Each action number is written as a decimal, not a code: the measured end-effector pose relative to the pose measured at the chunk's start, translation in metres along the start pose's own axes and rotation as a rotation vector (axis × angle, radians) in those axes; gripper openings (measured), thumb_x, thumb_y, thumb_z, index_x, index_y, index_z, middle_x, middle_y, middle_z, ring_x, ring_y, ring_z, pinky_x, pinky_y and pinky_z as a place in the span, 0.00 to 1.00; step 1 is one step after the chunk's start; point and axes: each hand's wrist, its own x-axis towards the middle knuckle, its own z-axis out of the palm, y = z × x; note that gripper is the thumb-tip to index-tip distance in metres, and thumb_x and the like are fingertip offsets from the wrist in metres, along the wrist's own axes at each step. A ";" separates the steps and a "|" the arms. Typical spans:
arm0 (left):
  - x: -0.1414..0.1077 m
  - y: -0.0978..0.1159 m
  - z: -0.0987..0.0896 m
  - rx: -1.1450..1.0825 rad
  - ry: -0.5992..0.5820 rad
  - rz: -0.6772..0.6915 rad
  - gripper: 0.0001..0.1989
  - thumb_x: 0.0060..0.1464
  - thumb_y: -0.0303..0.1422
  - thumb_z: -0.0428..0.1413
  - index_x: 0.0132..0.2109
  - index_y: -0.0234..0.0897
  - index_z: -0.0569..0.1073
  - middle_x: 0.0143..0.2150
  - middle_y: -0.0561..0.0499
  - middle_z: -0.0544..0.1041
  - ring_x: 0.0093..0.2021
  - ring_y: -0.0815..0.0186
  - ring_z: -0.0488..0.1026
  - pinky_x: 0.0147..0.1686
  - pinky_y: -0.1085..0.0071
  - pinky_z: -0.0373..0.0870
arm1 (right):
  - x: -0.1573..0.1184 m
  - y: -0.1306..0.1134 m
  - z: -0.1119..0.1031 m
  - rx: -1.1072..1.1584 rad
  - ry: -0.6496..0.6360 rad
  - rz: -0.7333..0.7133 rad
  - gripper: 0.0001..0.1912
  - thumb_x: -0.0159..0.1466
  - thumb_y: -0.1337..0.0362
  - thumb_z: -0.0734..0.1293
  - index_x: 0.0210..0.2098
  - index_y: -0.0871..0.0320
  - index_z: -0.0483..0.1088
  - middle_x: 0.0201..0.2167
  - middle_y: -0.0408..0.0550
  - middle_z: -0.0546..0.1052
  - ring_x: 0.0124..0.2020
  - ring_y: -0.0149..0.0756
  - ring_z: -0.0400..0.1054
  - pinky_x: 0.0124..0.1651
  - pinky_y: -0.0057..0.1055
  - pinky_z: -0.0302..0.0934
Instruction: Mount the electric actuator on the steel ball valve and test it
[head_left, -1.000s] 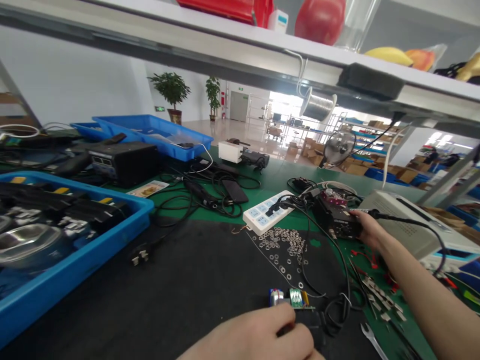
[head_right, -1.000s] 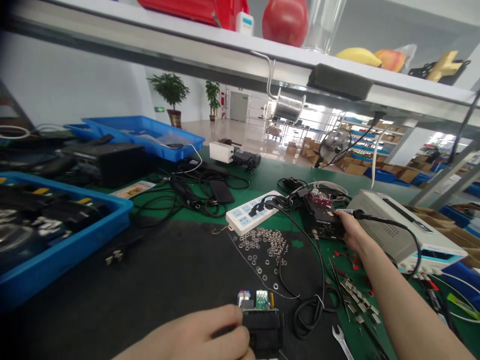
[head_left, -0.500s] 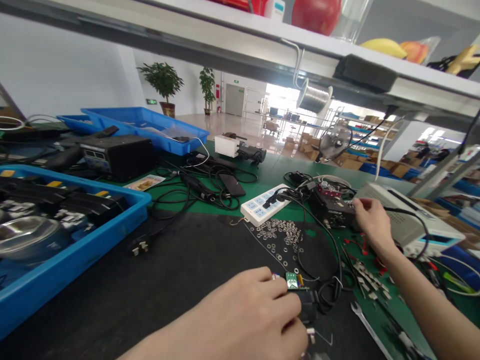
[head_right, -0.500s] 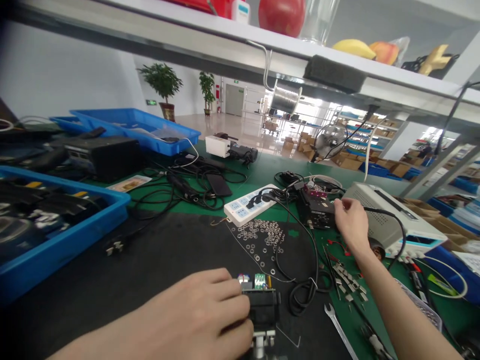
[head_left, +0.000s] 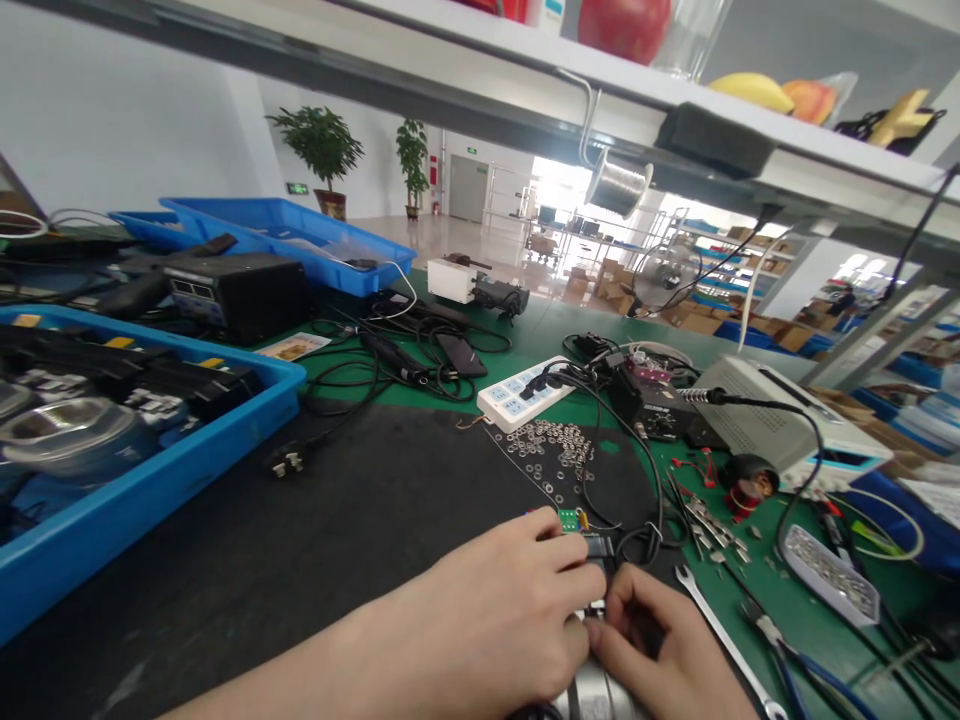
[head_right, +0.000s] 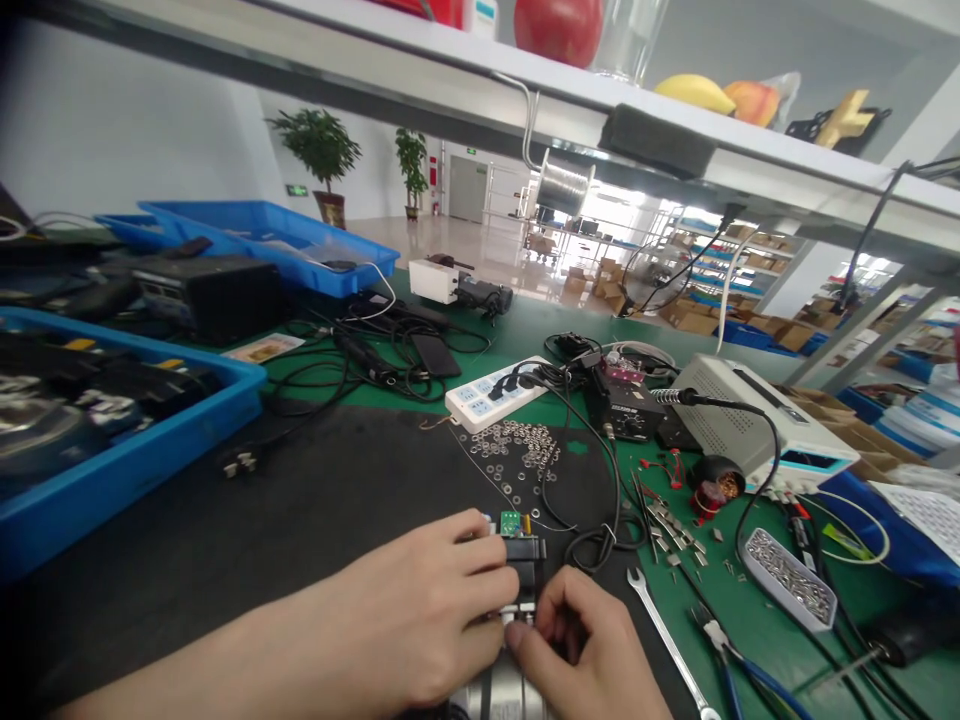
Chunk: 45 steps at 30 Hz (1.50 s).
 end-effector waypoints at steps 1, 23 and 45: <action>0.000 0.000 -0.001 -0.001 -0.007 0.003 0.09 0.63 0.27 0.59 0.32 0.36 0.75 0.35 0.49 0.72 0.40 0.60 0.69 0.39 0.59 0.65 | 0.002 0.002 -0.002 0.041 -0.028 0.014 0.22 0.62 0.45 0.66 0.30 0.60 0.65 0.27 0.43 0.66 0.31 0.27 0.59 0.35 0.23 0.54; 0.005 -0.006 -0.006 -0.021 0.008 -0.108 0.08 0.70 0.27 0.49 0.40 0.35 0.72 0.38 0.50 0.73 0.38 0.61 0.68 0.40 0.61 0.64 | 0.001 0.019 -0.008 0.087 0.014 -0.086 0.18 0.70 0.49 0.61 0.36 0.59 0.66 0.32 0.42 0.67 0.34 0.26 0.59 0.37 0.23 0.54; 0.004 -0.004 -0.005 -0.103 -0.081 -0.043 0.11 0.67 0.27 0.52 0.37 0.37 0.77 0.43 0.46 0.74 0.48 0.57 0.70 0.49 0.58 0.65 | 0.002 0.022 -0.004 0.075 0.030 -0.178 0.16 0.70 0.54 0.62 0.34 0.60 0.67 0.32 0.42 0.68 0.35 0.25 0.61 0.39 0.23 0.54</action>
